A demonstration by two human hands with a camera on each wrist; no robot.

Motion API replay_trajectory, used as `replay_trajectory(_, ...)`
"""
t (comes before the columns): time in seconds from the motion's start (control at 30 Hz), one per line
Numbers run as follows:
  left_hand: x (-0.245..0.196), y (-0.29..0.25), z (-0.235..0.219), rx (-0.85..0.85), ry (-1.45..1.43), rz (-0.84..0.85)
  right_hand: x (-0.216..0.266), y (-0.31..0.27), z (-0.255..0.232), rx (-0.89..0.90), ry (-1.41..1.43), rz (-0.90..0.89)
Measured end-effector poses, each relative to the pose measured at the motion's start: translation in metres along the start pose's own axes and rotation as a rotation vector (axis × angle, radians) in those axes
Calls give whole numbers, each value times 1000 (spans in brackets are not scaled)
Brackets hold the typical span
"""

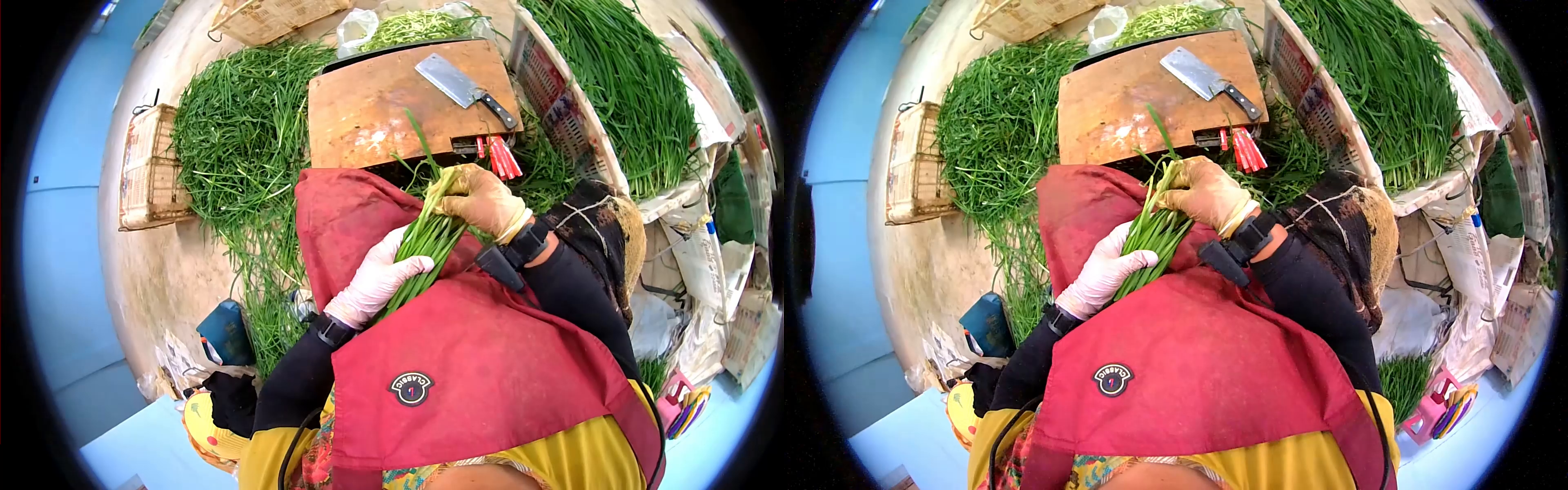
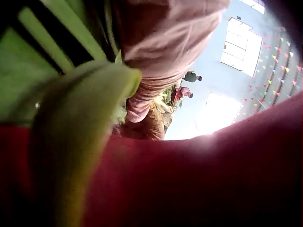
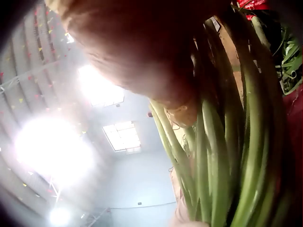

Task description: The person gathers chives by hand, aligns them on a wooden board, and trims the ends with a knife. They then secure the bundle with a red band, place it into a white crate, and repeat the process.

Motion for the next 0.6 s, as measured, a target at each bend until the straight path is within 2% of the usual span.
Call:
replay_trajectory(0.07,1,1,-2,8,-13,-7,2,1,-3,-42,-317,-77)
replay_trajectory(0.1,1,1,-3,13,-27,-16,1,1,-3,-39,-288,7)
replay_trajectory(0.23,1,3,-3,44,-46,-30,16,-3,-5,-15,-442,-18)
replay_trajectory(0.3,3,6,-4,59,-34,-46,18,-4,-8,-117,-530,-38)
replay_trajectory(0.33,4,7,-5,64,-35,-44,16,-3,-9,-121,-534,-39)
replay_trajectory(0.43,3,9,-5,66,-35,-22,7,-2,-20,-329,-303,116)
replay_trajectory(0.47,1,8,-4,71,-40,-10,7,-1,-25,-332,-304,115)
replay_trajectory(0.53,-1,7,-4,78,-46,2,15,1,-47,-465,-331,-16)
replay_trajectory(0.57,0,7,-5,99,-60,1,24,-1,-56,-502,-121,-227)
replay_trajectory(0.6,-1,7,-5,121,-73,1,35,-2,-70,-584,-48,-310)
Point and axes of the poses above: each hand's wrist, its own y-axis towards the middle knuckle, its own z-axis out of the palm, x = y × z, the point moved 4 cm from there along y, towards the middle knuckle, and after that the axes turned 3 degrees about -z, right-handed, at the moved point
